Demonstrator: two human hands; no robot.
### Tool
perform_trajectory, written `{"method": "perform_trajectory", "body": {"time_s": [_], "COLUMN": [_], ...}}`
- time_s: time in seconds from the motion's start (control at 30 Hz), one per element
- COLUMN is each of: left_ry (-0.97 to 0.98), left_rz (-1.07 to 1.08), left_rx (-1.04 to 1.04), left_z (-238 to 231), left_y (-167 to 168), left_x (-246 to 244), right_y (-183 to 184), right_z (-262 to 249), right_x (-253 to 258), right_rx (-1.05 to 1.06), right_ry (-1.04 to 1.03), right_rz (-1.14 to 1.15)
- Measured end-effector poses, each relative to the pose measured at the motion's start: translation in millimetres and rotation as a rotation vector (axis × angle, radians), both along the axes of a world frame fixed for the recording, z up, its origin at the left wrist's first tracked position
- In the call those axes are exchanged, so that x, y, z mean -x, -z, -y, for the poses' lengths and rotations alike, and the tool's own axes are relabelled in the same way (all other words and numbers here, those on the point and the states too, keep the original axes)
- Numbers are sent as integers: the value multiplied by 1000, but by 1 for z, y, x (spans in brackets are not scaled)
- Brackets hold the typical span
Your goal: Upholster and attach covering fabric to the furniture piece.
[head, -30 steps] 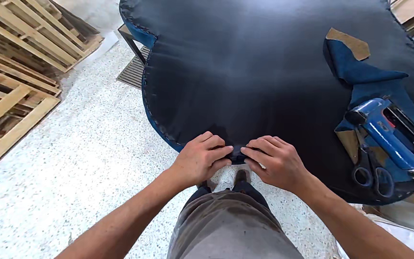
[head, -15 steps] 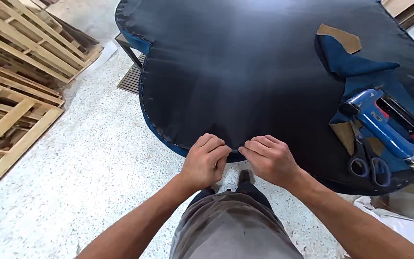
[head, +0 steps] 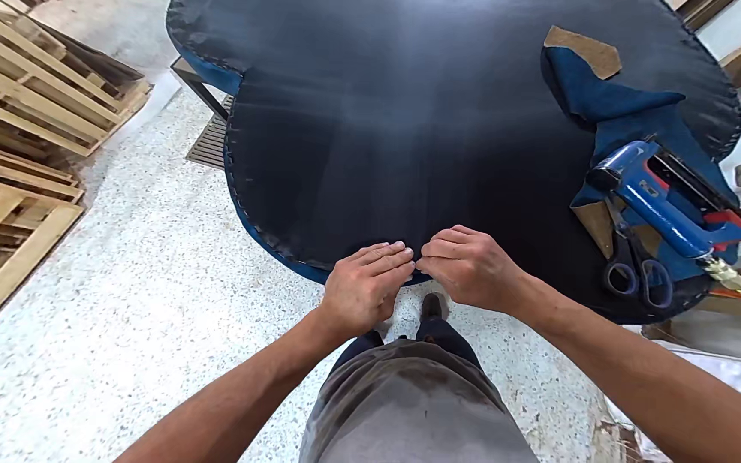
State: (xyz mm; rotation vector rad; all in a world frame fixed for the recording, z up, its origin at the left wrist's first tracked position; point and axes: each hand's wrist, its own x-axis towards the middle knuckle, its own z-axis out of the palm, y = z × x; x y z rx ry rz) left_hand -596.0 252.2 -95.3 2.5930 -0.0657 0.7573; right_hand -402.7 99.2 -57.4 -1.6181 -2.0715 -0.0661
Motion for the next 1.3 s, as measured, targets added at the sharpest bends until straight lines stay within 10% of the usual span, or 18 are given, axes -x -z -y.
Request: {"method": "perform_trajectory", "body": {"time_s": [0.2,0.63,0.9,1.3], "left_ry": [-221,-202,-421,-159], "left_rz": [-19,25,12,-74], "left_rx": [70,57,53,-40], "left_z": [31,32,54,40], "left_y": [0,5,0,-4], "left_x": [1,5,-15,-14], "right_y": [-32,-11,12,21], "right_z": [24,22,18,40], "right_x": [-22,-22,-11,6], "right_rx": [158,147,-189,-114], "right_ry": [248,124,95,182], "right_rz": [10,-1,153,55]}}
